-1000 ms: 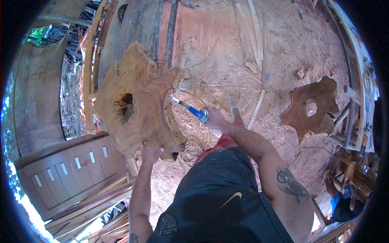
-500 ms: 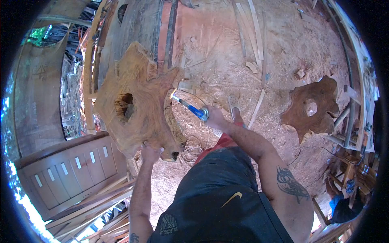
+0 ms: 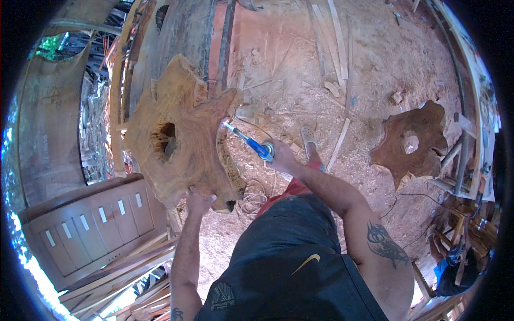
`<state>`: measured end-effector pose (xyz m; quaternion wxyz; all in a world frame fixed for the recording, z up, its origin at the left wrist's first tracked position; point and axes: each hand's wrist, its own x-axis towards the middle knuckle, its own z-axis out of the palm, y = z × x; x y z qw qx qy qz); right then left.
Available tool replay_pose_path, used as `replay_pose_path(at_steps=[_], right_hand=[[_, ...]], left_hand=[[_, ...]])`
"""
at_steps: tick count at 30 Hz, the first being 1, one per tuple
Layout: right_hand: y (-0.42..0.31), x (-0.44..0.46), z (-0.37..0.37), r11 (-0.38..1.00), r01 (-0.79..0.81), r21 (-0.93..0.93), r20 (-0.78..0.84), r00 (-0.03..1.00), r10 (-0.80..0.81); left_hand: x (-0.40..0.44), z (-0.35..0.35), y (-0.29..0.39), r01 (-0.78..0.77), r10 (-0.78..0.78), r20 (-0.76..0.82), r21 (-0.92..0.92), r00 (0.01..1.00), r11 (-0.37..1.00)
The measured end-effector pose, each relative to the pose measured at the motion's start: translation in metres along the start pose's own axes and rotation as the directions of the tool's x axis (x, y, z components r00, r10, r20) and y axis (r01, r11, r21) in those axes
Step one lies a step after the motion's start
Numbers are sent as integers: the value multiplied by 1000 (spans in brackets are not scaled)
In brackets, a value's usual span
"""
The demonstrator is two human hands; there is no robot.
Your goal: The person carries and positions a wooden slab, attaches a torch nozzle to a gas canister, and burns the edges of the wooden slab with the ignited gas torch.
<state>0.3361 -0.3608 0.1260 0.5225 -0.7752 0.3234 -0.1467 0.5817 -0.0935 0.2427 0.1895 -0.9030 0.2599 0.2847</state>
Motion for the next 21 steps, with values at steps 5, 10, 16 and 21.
replay_pose_path(at_steps=[5,10,16,21], right_hand=[[10,0,10,999,-48,11,-108,993,48],[19,2,9,999,-50,9,-80,996,50],[33,5,16,993,-106,-48,-65,993,103],[27,7,9,995,-100,-22,-112,989,97]], left_hand=[[-4,-7,4,28,-27,29,-23,999,999],[-5,-7,5,17,-17,13,-23,1000,1000],[-6,-13,8,36,-34,54,-47,998,998],[-1,-7,5,46,-45,45,-25,998,999]])
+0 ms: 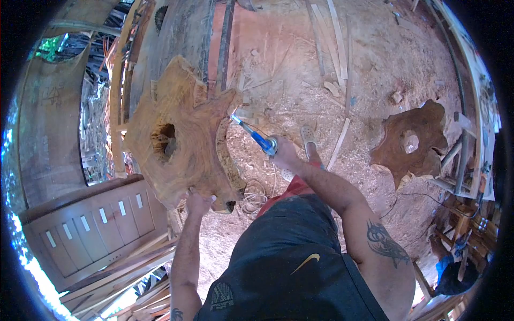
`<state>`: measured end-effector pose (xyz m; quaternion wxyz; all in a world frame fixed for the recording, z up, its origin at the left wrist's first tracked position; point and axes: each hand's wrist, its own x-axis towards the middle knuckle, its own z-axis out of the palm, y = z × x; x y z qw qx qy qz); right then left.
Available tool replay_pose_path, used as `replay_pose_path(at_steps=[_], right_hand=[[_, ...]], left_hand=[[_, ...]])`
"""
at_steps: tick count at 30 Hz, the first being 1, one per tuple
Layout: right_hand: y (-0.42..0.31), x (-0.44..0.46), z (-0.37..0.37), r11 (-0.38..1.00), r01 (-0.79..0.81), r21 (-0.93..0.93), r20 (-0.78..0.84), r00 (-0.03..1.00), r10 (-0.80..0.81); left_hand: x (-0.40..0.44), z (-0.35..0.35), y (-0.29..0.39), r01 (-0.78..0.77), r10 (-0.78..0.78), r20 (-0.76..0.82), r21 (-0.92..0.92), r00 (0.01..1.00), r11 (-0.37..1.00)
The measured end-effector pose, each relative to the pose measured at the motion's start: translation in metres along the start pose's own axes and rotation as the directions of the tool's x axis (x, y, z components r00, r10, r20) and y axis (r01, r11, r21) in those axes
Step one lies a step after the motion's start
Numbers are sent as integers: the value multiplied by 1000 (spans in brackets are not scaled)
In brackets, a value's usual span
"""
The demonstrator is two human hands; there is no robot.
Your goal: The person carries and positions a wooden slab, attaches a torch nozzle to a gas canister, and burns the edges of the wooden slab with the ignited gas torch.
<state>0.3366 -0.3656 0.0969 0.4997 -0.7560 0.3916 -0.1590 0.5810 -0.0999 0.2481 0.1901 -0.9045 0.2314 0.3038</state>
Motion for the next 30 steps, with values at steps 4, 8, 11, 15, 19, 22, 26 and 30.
replay_pose_path(at_steps=[4,8,11,15,19,22,26,30], right_hand=[[2,4,4,1000,5,-31,-63,998,-7],[4,10,1,999,19,-29,-24,1000,-20],[8,12,3,999,31,-11,-14,999,-31],[6,12,-1,1000,25,18,12,1000,-26],[-1,9,-3,1000,6,19,2,1000,-6],[-3,8,-3,1000,21,21,-7,1000,-20],[-9,8,-8,999,-4,45,-22,1000,5],[-16,10,-14,997,-7,80,-72,997,13]], left_hand=[[6,7,-8,-21,21,11,-27,1000,999],[7,7,-8,-36,36,11,-28,999,999],[7,9,-9,-42,42,-15,-14,999,999],[2,5,-4,-33,33,-35,8,999,999],[-4,-5,2,-25,26,11,-41,1000,999],[3,5,-5,-35,36,-15,21,999,999],[1,6,-5,-63,64,-54,24,996,998],[3,8,-7,-64,65,-53,25,997,998]])
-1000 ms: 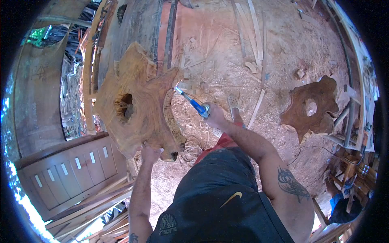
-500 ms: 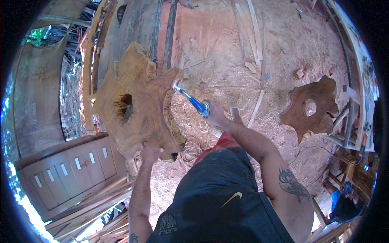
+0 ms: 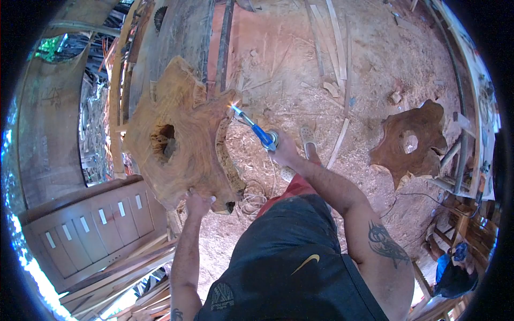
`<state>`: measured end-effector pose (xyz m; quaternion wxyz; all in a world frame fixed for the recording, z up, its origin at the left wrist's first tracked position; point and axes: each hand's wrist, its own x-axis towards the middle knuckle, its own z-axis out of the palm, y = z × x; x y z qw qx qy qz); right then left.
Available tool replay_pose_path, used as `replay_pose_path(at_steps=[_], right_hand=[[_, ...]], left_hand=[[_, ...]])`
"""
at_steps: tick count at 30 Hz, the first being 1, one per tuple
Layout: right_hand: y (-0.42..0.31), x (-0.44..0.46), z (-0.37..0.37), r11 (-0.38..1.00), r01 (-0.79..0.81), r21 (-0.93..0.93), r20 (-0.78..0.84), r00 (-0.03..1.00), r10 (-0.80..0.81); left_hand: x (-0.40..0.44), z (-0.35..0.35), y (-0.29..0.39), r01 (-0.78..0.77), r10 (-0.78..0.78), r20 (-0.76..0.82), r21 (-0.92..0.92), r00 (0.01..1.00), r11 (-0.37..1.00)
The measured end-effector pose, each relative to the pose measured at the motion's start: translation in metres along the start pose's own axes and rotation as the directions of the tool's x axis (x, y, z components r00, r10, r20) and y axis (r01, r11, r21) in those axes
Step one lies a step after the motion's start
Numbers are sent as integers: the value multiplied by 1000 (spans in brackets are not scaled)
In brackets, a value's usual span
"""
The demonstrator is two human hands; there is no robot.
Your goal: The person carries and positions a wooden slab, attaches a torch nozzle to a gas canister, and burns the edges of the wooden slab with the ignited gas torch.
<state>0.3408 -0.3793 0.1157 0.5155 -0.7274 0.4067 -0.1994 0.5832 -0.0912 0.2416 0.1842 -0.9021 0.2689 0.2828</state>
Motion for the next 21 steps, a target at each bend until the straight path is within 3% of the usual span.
replay_pose_path(at_steps=[9,15,21], right_hand=[[8,9,1,998,42,-54,-131,990,-49],[-1,11,-10,990,-89,-108,-44,995,85],[8,14,-7,991,-41,-126,-91,995,30]], left_hand=[[3,6,-4,18,-18,-1,-14,1000,1000],[4,5,-5,15,-15,11,-31,1000,999],[-2,-5,3,25,-23,35,-49,999,998]])
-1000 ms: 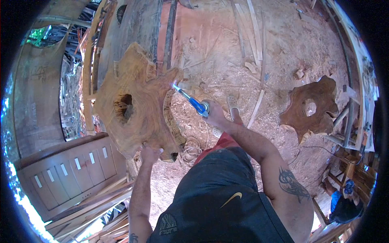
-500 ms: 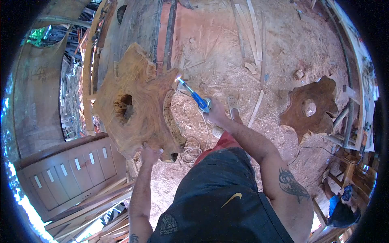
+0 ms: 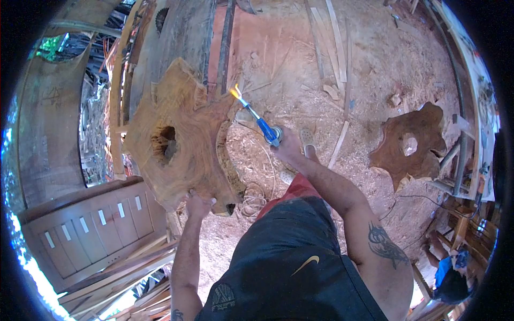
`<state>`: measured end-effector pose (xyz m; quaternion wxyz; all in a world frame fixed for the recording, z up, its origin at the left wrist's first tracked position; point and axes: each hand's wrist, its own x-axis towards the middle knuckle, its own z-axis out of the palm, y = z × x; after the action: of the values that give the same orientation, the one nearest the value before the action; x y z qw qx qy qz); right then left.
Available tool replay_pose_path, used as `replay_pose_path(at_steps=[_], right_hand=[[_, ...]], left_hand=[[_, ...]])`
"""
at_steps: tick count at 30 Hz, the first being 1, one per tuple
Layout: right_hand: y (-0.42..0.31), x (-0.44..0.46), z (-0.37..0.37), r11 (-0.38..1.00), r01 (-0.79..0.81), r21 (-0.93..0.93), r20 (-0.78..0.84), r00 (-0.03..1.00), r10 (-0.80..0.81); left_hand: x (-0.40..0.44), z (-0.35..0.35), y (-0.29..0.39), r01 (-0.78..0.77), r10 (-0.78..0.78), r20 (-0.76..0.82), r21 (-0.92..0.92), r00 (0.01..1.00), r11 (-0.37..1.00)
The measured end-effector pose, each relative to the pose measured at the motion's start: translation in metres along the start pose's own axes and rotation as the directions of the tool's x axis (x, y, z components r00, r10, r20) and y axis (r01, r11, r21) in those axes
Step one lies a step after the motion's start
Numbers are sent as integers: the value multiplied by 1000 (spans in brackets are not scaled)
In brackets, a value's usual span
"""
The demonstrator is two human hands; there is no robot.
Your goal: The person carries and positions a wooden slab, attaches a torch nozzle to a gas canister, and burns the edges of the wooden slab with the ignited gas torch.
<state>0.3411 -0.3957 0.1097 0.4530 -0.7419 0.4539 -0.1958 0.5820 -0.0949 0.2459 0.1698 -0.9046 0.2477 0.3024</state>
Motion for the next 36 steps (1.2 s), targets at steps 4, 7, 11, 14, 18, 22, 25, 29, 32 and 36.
replay_pose_path(at_steps=[4,7,11,14,18,22,25,29,32,36], right_hand=[[-2,-2,-1,1000,-3,-13,26,1000,4],[-5,-4,-2,999,-6,-39,46,999,8],[0,-7,4,999,44,17,35,998,-45],[1,-9,7,998,59,11,57,997,-59],[5,-12,11,997,75,-10,63,995,-74],[4,-14,10,996,87,5,99,991,-87],[2,-14,8,996,88,-16,122,989,-86],[1,-14,6,996,91,-7,120,989,-90],[-1,-13,4,997,81,19,134,988,-83],[-5,-12,1,998,42,42,147,988,-48]], left_hand=[[1,0,-2,-21,21,-12,0,1000,1000],[4,5,-5,-5,5,-5,-9,1000,1000],[5,7,-5,-17,20,-38,80,999,997],[4,6,-6,-16,18,-25,47,1000,999],[3,4,-3,-1,2,-18,48,1000,999],[9,10,-11,-7,7,-20,28,1000,1000],[8,7,-7,-7,7,-15,47,1000,999],[11,9,-10,10,-10,7,24,1000,1000],[9,8,-9,8,-8,-2,27,1000,1000],[5,6,-4,13,-12,-17,46,1000,999]])
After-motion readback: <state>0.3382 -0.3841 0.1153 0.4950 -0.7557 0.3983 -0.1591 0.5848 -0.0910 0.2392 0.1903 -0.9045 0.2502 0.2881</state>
